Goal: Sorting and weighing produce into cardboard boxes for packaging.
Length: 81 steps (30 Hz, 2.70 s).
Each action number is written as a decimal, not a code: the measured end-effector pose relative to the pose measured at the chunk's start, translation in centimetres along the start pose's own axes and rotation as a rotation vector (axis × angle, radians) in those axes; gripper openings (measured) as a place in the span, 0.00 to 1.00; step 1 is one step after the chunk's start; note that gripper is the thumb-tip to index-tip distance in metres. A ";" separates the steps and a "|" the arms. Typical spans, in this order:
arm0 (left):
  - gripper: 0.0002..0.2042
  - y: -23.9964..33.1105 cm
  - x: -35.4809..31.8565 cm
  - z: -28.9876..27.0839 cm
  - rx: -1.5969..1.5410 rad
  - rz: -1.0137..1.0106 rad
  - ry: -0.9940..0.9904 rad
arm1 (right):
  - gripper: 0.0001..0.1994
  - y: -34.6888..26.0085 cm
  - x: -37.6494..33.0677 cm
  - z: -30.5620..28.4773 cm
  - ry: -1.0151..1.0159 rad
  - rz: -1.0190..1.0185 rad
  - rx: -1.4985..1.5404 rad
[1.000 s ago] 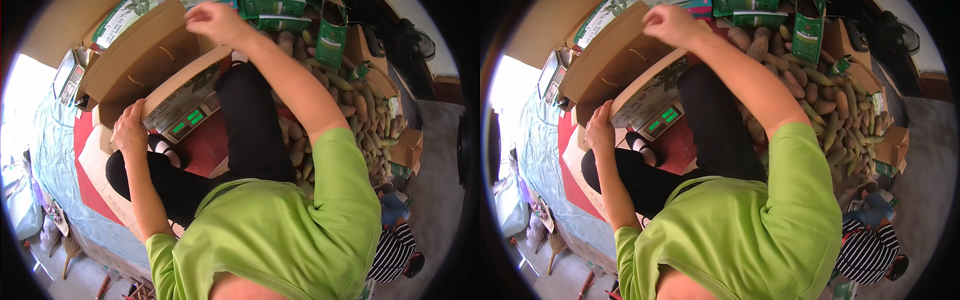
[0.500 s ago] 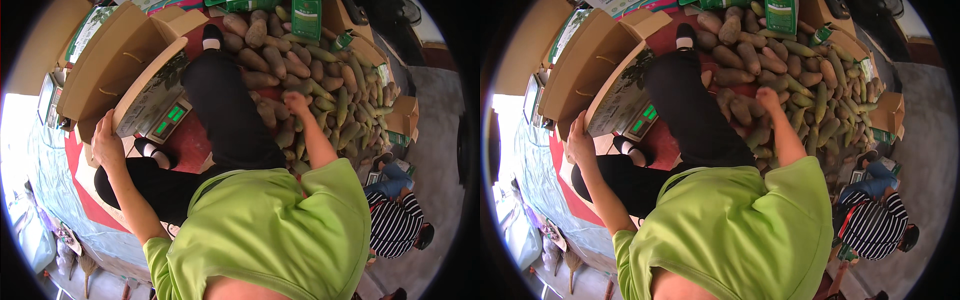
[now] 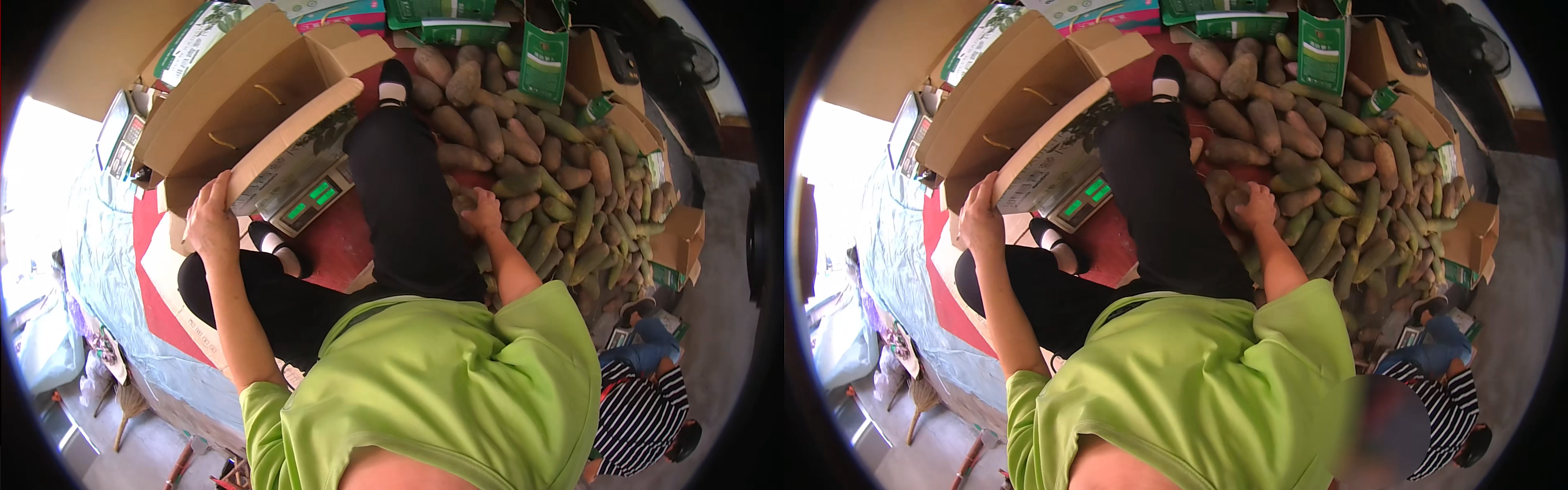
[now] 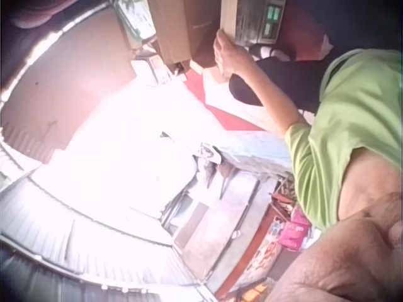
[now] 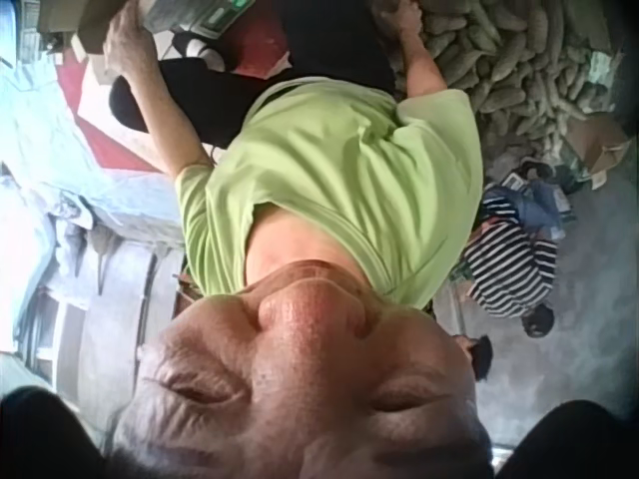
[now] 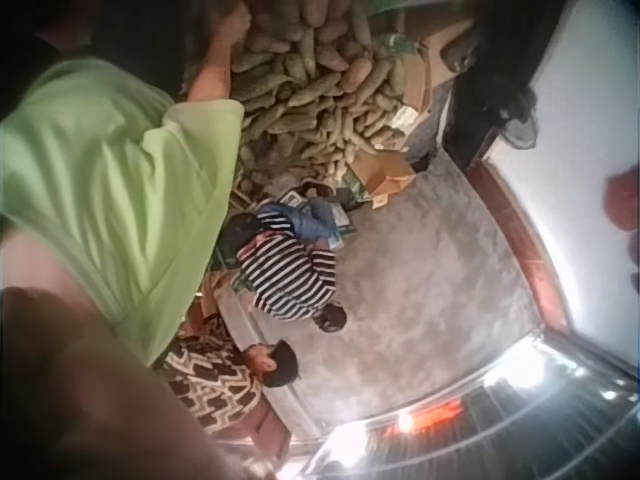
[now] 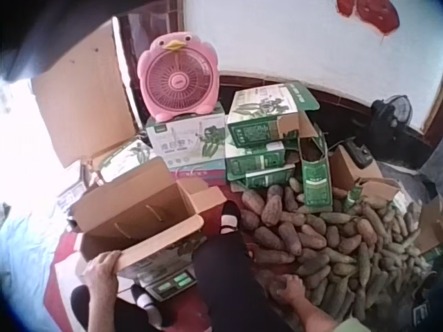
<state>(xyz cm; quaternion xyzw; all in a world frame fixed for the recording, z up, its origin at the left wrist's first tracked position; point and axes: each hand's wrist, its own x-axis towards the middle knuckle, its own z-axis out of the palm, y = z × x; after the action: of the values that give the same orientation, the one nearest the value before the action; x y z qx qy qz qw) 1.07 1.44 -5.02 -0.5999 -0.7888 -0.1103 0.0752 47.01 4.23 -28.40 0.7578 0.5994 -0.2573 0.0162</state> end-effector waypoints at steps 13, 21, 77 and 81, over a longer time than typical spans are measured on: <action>0.19 0.3 0.3 -0.5 0.005 0.019 0.035 | 0.21 -2.5 0.4 2.4 -0.093 -0.027 -0.136; 0.16 -0.2 0.2 -0.2 -0.009 0.054 0.060 | 0.26 -2.0 -0.6 1.1 -0.110 -0.007 -0.086; 0.24 0.4 0.4 0.4 -0.030 -0.011 -0.047 | 0.10 8.2 -7.0 6.2 -0.229 0.018 0.203; 0.22 -0.5 0.4 0.9 -0.023 0.003 -0.035 | 0.11 9.5 -5.8 4.5 -0.133 0.133 0.325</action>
<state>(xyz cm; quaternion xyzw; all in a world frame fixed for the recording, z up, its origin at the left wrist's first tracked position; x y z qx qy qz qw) 0.52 1.87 -5.81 -0.6039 -0.7877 -0.1089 0.0549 53.20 -5.19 -32.67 0.7696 0.4962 -0.3988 -0.0498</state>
